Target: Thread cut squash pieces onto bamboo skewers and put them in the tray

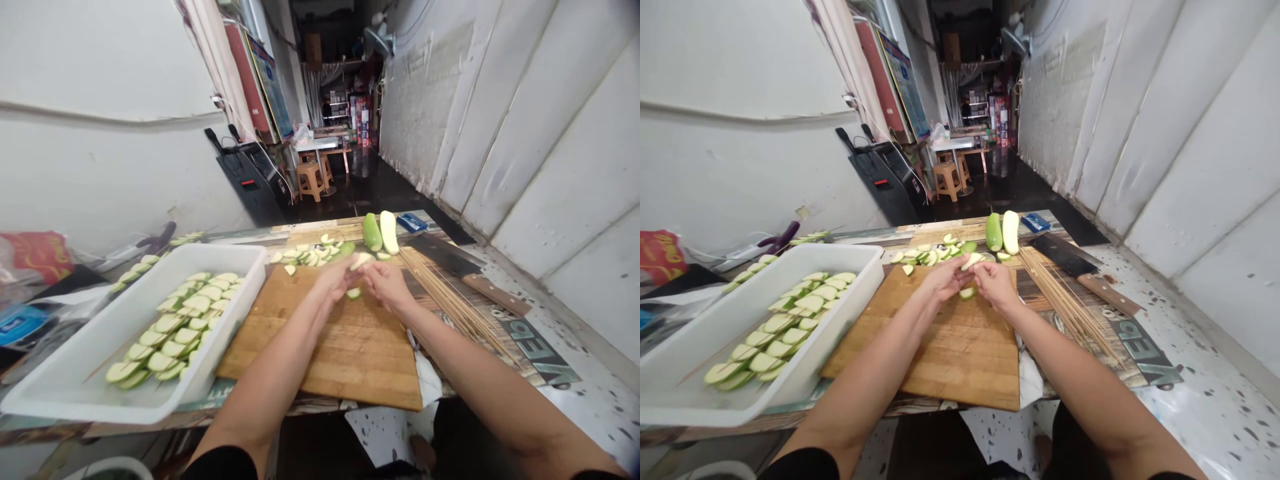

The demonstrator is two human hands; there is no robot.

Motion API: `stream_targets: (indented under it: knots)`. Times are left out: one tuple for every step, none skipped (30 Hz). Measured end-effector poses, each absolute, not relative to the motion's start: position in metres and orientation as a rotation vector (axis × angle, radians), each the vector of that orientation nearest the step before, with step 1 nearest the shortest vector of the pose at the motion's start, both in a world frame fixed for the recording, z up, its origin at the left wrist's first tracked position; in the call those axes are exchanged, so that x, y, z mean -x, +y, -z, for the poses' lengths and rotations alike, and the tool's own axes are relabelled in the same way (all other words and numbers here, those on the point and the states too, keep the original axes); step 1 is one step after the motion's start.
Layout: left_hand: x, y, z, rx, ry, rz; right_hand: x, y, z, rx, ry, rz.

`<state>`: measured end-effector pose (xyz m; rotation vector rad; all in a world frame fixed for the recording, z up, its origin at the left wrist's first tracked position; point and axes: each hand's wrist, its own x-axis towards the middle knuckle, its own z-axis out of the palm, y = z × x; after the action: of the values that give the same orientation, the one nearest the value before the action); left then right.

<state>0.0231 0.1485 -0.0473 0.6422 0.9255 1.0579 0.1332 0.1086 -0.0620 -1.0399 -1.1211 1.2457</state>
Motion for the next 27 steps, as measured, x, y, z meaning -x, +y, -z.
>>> stream_targets:
  knots:
    - [-0.021,0.149,0.046,-0.683,0.928,-1.075,-0.135,0.108,0.060,1.050,-1.171,-1.228]
    - [-0.017,0.150,0.044,-0.744,0.935,-1.088,-0.136,0.108,0.058,1.061,-1.218,-1.219]
    - [-0.012,0.151,0.042,-0.827,0.962,-1.103,-0.138,0.108,0.056,1.069,-1.250,-1.217]
    - [-0.007,0.152,0.040,-0.936,1.025,-1.124,-0.141,0.109,0.054,1.072,-1.255,-1.217]
    - [0.000,0.153,0.038,-1.078,1.129,-1.143,-0.144,0.110,0.053,1.072,-1.231,-1.216]
    - [0.006,0.154,0.037,-1.245,1.272,-1.146,-0.147,0.111,0.053,1.070,-1.184,-1.212]
    - [0.011,0.155,0.037,-1.433,1.448,-1.107,-0.151,0.113,0.053,1.067,-1.130,-1.209]
    - [0.016,0.156,0.037,-1.612,1.622,-1.013,-0.155,0.114,0.053,1.069,-1.077,-1.209]
    - [0.020,0.157,0.038,-1.757,1.770,-0.881,-0.158,0.116,0.055,1.078,-1.031,-1.214]
    - [0.024,0.159,0.039,-1.858,1.879,-0.741,-0.161,0.117,0.056,1.097,-0.995,-1.220]
    - [0.028,0.161,0.040,-1.911,1.957,-0.641,-0.163,0.118,0.059,1.122,-0.968,-1.221]
    - [0.032,0.164,0.041,-1.931,2.019,-0.601,-0.163,0.119,0.062,1.145,-0.946,-1.218]
    - [0.037,0.167,0.043,-1.932,2.078,-0.623,-0.163,0.119,0.065,1.163,-0.929,-1.208]
    - [0.043,0.170,0.044,-1.919,2.143,-0.694,-0.161,0.120,0.068,1.177,-0.920,-1.188]
    - [0.050,0.174,0.046,-1.891,2.209,-0.784,-0.159,0.120,0.072,1.190,-0.931,-1.153]
    - [0.058,0.178,0.048,-1.850,2.268,-0.868,-0.157,0.120,0.075,1.203,-0.955,-1.107]
    - [0.066,0.181,0.050,-1.801,2.308,-0.917,-0.155,0.120,0.078,1.214,-0.986,-1.055]
    - [0.073,0.184,0.052,-1.750,2.335,-0.925,-0.153,0.121,0.082,1.225,-1.014,-1.003]
    - [0.078,0.187,0.054,-1.714,2.346,-0.913,-0.152,0.122,0.084,1.232,-1.033,-0.965]
    - [0.082,0.190,0.055,-1.702,2.344,-0.881,-0.151,0.123,0.087,1.238,-1.048,-0.934]
    - [0.084,0.193,0.057,-1.712,2.337,-0.835,-0.151,0.123,0.089,1.250,-1.068,-0.895]
    - [0.085,0.197,0.058,-1.741,2.331,-0.775,-0.151,0.124,0.091,1.269,-1.095,-0.847]
    - [0.084,0.201,0.059,-1.788,2.326,-0.684,-0.152,0.125,0.093,1.291,-1.129,-0.789]
    - [0.083,0.205,0.060,-1.843,2.318,-0.572,-0.152,0.126,0.094,1.313,-1.163,-0.730]
    - [0.081,0.210,0.060,-1.895,2.306,-0.455,-0.153,0.126,0.095,1.330,-1.191,-0.682]
    - [0.080,0.214,0.060,-1.940,2.290,-0.348,-0.154,0.127,0.096,1.340,-1.208,-0.651]
    - [0.078,0.219,0.059,-1.981,2.271,-0.267,-0.154,0.127,0.097,1.343,-1.210,-0.643]
